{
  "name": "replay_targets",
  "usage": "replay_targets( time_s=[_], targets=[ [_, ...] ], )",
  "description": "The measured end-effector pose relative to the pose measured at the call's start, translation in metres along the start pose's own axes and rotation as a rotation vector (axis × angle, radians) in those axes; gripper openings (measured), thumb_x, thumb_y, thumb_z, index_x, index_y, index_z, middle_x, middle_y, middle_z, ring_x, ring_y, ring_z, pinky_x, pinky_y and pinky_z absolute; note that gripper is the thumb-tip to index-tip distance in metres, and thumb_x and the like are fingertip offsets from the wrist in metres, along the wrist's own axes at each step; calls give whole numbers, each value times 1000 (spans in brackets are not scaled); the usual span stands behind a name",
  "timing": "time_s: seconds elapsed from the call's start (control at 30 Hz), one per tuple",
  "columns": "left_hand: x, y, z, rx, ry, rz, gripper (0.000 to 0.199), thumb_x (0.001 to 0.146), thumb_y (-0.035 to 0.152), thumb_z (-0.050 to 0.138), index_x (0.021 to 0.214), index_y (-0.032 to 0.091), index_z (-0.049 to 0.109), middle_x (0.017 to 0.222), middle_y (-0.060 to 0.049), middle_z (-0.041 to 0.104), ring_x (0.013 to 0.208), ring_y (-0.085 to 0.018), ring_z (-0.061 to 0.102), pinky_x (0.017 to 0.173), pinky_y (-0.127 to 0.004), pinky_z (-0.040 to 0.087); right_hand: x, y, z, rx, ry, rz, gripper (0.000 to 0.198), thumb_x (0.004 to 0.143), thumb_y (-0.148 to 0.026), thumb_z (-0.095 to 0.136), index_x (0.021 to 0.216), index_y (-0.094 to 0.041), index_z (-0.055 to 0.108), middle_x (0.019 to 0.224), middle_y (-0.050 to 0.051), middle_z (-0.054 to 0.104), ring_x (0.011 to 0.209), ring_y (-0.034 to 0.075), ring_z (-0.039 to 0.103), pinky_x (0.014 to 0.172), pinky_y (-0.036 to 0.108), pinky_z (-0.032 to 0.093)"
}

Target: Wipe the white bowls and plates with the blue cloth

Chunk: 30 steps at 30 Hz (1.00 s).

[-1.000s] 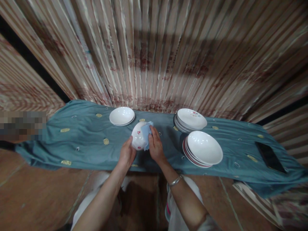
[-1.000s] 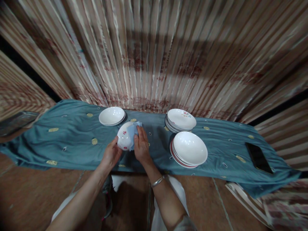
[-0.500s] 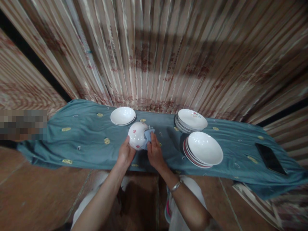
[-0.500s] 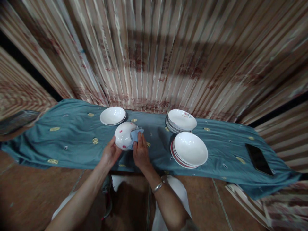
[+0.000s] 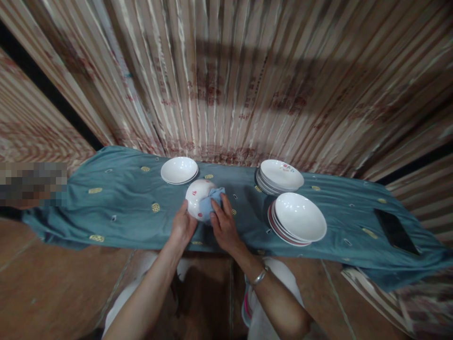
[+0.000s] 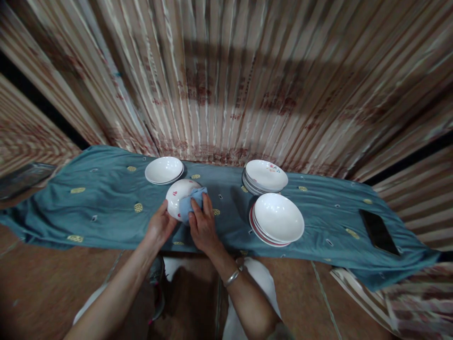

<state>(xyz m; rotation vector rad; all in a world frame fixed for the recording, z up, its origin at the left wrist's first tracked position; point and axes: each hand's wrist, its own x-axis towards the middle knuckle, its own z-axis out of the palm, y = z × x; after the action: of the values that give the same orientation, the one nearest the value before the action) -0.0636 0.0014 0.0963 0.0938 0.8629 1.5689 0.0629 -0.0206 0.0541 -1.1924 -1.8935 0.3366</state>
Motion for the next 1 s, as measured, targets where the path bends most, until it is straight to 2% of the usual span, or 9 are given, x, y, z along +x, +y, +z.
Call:
replay_targets(
  time_s=[0.17, 0.33, 0.47, 0.67, 0.83, 1.0],
  targets=[
    [2, -3, -6, 40, -56, 12, 36, 93, 23, 45, 119, 4, 62, 101, -15, 74, 101, -23, 68, 95, -36, 51, 7, 6, -3, -84, 23, -26, 48, 99, -34, 33, 142, -16, 42, 159, 14, 16, 147, 27, 16, 115, 50, 27],
    [-2, -2, -2, 52, -44, 14, 29, 93, 21, 46, 107, 5, 66, 91, -11, 76, 98, -23, 69, 94, -35, 51, 12, 10, -3, -173, 26, 20, 50, 99, -34, 33, 144, -13, 40, 157, 18, 21, 146, 30, 18, 114, 53, 28],
    [-7, 0, 3, 51, -29, -9, 34, 94, 23, 43, 114, 5, 64, 91, -12, 75, 99, -23, 69, 94, -36, 51, 12, 11, -2, -178, 44, 26, 49, 99, -34, 33, 139, -9, 45, 153, 21, 29, 145, 29, 21, 114, 52, 28],
    [-10, 2, 8, 20, -1, -18, 40, 96, 23, 38, 125, 4, 59, 92, -12, 75, 92, -22, 70, 92, -35, 52, 8, 11, -5, -109, 64, 13, 42, 99, -31, 35, 131, -10, 53, 147, 18, 41, 143, 26, 27, 113, 51, 32],
    [-7, -1, 6, 5, 16, 20, 38, 95, 21, 41, 123, 3, 60, 88, -12, 75, 85, -20, 71, 90, -31, 52, 7, 4, -14, -17, 61, -10, 38, 97, -27, 37, 124, -13, 59, 142, 15, 48, 142, 24, 30, 114, 48, 34],
    [-2, -4, 0, 29, -21, 57, 35, 90, 24, 51, 117, 5, 63, 94, -13, 75, 97, -23, 69, 94, -34, 51, 4, -4, -19, 56, 35, -11, 37, 96, -28, 40, 125, -17, 60, 141, 12, 51, 140, 23, 34, 114, 47, 35]
  ],
)
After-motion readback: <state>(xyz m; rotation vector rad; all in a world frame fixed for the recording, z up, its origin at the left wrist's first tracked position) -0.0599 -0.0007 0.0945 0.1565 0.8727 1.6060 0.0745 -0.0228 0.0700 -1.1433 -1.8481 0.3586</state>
